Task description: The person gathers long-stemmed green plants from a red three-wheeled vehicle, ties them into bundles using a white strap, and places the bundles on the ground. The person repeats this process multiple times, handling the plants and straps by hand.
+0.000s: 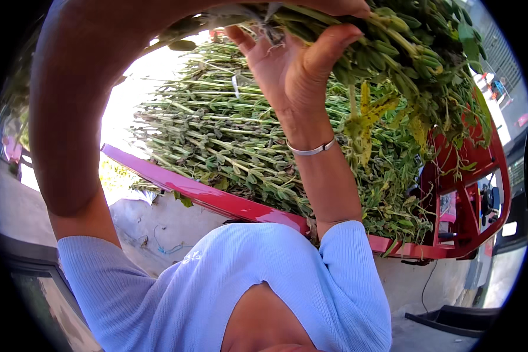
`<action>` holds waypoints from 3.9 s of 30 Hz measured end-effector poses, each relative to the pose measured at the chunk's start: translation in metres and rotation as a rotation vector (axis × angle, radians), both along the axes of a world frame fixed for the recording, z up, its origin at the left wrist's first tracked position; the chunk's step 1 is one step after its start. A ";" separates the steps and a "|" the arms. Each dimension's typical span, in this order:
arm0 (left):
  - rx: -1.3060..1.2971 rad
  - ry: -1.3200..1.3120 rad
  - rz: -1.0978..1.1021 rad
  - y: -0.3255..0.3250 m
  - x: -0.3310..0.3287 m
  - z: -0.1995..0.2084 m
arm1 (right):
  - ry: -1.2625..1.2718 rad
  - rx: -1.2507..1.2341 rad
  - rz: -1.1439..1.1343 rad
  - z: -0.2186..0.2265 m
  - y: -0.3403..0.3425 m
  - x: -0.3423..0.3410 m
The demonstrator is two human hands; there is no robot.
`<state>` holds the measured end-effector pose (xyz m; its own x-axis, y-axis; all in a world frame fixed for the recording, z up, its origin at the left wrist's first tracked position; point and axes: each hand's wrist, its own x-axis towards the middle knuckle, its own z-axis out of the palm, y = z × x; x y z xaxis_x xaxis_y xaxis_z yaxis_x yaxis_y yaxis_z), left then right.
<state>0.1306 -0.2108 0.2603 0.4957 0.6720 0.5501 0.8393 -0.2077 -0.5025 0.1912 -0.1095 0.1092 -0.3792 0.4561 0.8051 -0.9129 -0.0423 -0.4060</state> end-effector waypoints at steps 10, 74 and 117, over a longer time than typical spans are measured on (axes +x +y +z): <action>-0.259 -0.288 0.228 -0.070 -0.070 -0.020 | -0.017 -0.334 -0.017 -0.032 -0.058 -0.044; 1.219 -3.091 -1.504 -0.315 -1.104 -0.730 | -1.767 1.551 0.079 -0.420 -0.351 -1.289; -0.627 -2.289 0.697 -0.322 -1.159 -0.979 | -1.856 1.204 -0.601 -1.057 -0.167 -1.336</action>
<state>-1.0286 -0.5329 -0.7184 -0.5539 0.6244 -0.5508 -0.2608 0.4981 0.8270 -1.1450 -0.2760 -0.9476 -0.8288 0.5040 -0.2430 0.5462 0.8230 -0.1558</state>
